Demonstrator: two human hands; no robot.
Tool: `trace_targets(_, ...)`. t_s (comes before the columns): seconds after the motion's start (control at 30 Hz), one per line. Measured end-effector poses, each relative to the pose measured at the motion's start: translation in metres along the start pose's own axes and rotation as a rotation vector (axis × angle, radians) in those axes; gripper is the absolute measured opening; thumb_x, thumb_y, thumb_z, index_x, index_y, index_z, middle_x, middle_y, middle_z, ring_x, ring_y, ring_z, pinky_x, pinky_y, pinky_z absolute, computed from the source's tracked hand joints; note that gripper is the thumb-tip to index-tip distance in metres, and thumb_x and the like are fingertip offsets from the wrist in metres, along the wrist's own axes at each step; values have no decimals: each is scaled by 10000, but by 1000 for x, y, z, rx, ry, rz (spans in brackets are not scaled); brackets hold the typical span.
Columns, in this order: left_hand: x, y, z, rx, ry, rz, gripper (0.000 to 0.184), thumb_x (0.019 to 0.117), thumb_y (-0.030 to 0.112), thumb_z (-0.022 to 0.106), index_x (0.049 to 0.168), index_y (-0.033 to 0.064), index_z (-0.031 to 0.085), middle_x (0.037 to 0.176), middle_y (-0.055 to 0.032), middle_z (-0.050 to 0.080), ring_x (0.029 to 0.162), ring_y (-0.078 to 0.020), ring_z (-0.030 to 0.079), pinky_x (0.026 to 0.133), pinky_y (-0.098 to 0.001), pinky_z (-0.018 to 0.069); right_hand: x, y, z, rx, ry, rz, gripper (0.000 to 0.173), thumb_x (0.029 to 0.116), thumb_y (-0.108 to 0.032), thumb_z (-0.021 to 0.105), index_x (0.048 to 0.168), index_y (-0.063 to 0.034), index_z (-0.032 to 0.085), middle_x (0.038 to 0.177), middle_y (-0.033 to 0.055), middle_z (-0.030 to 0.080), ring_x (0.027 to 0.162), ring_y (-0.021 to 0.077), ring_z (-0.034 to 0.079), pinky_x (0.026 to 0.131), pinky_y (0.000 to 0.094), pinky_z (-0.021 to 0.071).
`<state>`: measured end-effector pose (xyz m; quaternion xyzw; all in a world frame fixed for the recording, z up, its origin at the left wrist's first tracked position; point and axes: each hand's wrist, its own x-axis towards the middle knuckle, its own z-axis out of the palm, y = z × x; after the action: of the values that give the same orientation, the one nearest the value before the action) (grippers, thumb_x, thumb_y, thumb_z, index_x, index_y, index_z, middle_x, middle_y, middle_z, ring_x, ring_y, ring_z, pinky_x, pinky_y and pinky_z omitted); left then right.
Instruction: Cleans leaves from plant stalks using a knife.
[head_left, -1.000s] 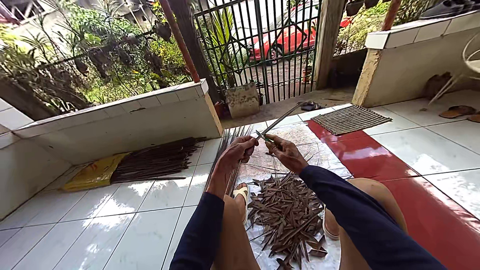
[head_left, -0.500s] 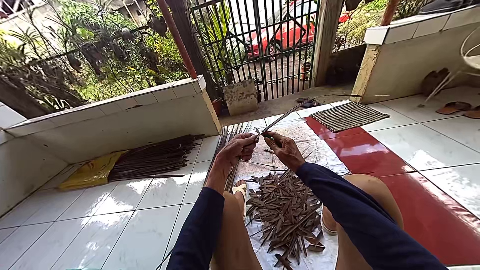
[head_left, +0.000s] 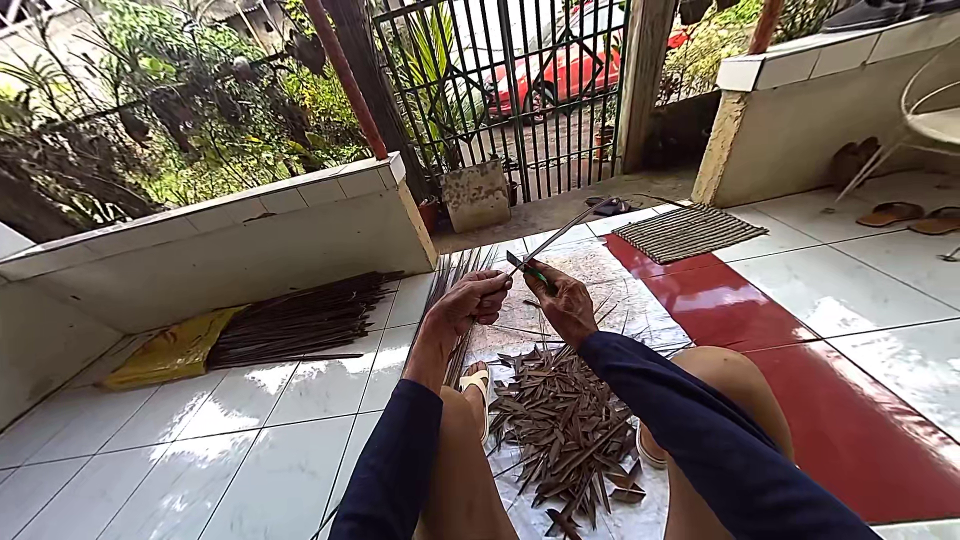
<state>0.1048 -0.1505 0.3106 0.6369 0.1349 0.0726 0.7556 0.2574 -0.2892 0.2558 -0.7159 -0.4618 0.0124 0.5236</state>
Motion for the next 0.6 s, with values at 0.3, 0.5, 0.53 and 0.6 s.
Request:
trace_targets(0.3, -9, 1, -2, 30, -39, -1, 262, 1102, 205, 437, 925, 84, 588, 561, 71, 330, 404, -22, 312, 383, -156, 306, 15, 11, -10, 137, 88, 79, 388, 1055, -444, 555, 1400, -299, 656, 1189, 18, 738, 995, 205, 701, 872, 539, 537)
trace_targets(0.5, -26, 6, -3, 146, -46, -47, 248, 1100, 206, 455, 957, 81, 615, 558, 67, 352, 406, -17, 316, 378, -156, 286, 33, 28, -24, 247, 159, 121, 400, 1051, -446, 560, 1399, -273, 657, 1112, 33, 742, 884, 192, 684, 819, 496, 539)
trace_targets(0.53, -31, 7, -3, 178, -39, -55, 242, 1099, 213, 462, 964, 84, 616, 563, 68, 360, 409, -14, 315, 378, -153, 279, 34, 29, -28, 270, 171, 123, 402, 1054, -431, 563, 1403, -255, 655, 1145, 32, 741, 888, 184, 685, 824, 478, 541)
trace_targets(0.6, -42, 11, -4, 245, -15, -71, 236, 1100, 233, 470, 1001, 83, 623, 575, 65, 378, 413, -11, 318, 382, -150, 278, 36, 31, -36, 325, 189, 122, 410, 1058, -400, 568, 1413, -212, 645, 1151, 50, 733, 865, 176, 665, 811, 443, 530)
